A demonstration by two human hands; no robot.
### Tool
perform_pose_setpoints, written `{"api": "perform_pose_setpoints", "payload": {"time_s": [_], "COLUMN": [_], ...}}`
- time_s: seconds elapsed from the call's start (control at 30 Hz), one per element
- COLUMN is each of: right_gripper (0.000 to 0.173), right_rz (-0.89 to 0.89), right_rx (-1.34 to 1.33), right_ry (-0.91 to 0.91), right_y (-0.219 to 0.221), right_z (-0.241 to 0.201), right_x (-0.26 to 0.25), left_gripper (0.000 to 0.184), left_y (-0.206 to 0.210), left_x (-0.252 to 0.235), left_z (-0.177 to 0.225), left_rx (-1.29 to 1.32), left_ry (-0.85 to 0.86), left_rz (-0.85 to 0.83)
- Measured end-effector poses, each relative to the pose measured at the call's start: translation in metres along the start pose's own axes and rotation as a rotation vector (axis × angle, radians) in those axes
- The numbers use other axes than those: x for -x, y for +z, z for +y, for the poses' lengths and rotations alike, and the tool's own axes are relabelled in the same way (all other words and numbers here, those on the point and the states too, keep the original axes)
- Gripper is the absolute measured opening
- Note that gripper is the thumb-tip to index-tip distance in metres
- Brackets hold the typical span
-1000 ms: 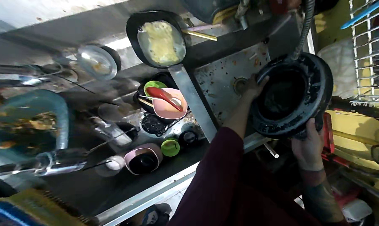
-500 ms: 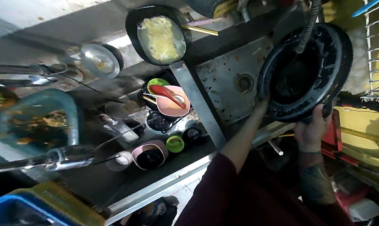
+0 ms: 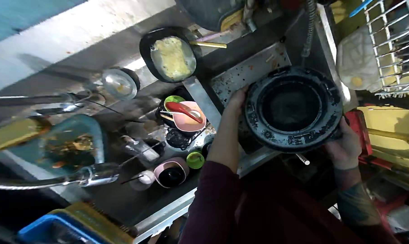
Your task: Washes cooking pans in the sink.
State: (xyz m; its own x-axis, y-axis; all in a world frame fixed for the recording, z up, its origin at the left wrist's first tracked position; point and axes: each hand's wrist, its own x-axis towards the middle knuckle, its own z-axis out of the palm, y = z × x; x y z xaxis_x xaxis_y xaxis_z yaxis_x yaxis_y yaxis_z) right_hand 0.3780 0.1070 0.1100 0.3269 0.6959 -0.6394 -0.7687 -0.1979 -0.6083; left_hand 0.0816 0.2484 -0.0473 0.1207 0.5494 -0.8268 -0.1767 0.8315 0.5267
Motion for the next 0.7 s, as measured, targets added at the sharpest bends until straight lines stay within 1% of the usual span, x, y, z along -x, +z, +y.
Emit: {"api": "perform_pose_setpoints", "payload": {"time_s": [0.03, 0.1, 0.17, 0.27, 0.37, 0.43, 0.6, 0.7], "right_gripper": [0.032, 0.032, 0.033, 0.036, 0.032, 0.032, 0.038, 0.04], "right_rz": [0.029, 0.036, -0.036, -0.143, -0.148, -0.168, -0.274, -0.311], "right_rx": [-0.019, -0.025, 0.018, 0.144, 0.249, 0.322, 0.467, 0.499], "right_ry": [0.009, 0.02, 0.032, 0.006, -0.041, -0.064, -0.127, -0.147], "right_y": [0.001, 0.004, 0.008, 0.019, 0.028, 0.029, 0.029, 0.033], "right_z": [0.001, 0.001, -0.003, -0.013, -0.026, -0.034, -0.048, -0.049], "right_x": [0.003, 0.011, 0.02, 0.035, 0.042, 0.044, 0.042, 0.028], "left_gripper": [0.045, 0.039, 0.04, 0.045, 0.047, 0.049, 0.048, 0.048], "left_y": [-0.003, -0.006, -0.004, 0.004, 0.017, 0.026, 0.049, 0.051], "left_x": [0.007, 0.015, 0.015, 0.01, 0.003, 0.005, 0.013, 0.008], "left_z": [0.002, 0.0, -0.01, -0.027, -0.042, -0.049, -0.05, -0.051], "left_rx": [-0.06, -0.142, -0.175, -0.146, -0.139, -0.128, -0.071, -0.004], "left_ry": [0.008, 0.037, 0.023, -0.05, -0.069, -0.094, -0.12, -0.103], "left_rz": [-0.003, 0.002, 0.026, 0.034, -0.025, -0.034, -0.078, -0.034]}}
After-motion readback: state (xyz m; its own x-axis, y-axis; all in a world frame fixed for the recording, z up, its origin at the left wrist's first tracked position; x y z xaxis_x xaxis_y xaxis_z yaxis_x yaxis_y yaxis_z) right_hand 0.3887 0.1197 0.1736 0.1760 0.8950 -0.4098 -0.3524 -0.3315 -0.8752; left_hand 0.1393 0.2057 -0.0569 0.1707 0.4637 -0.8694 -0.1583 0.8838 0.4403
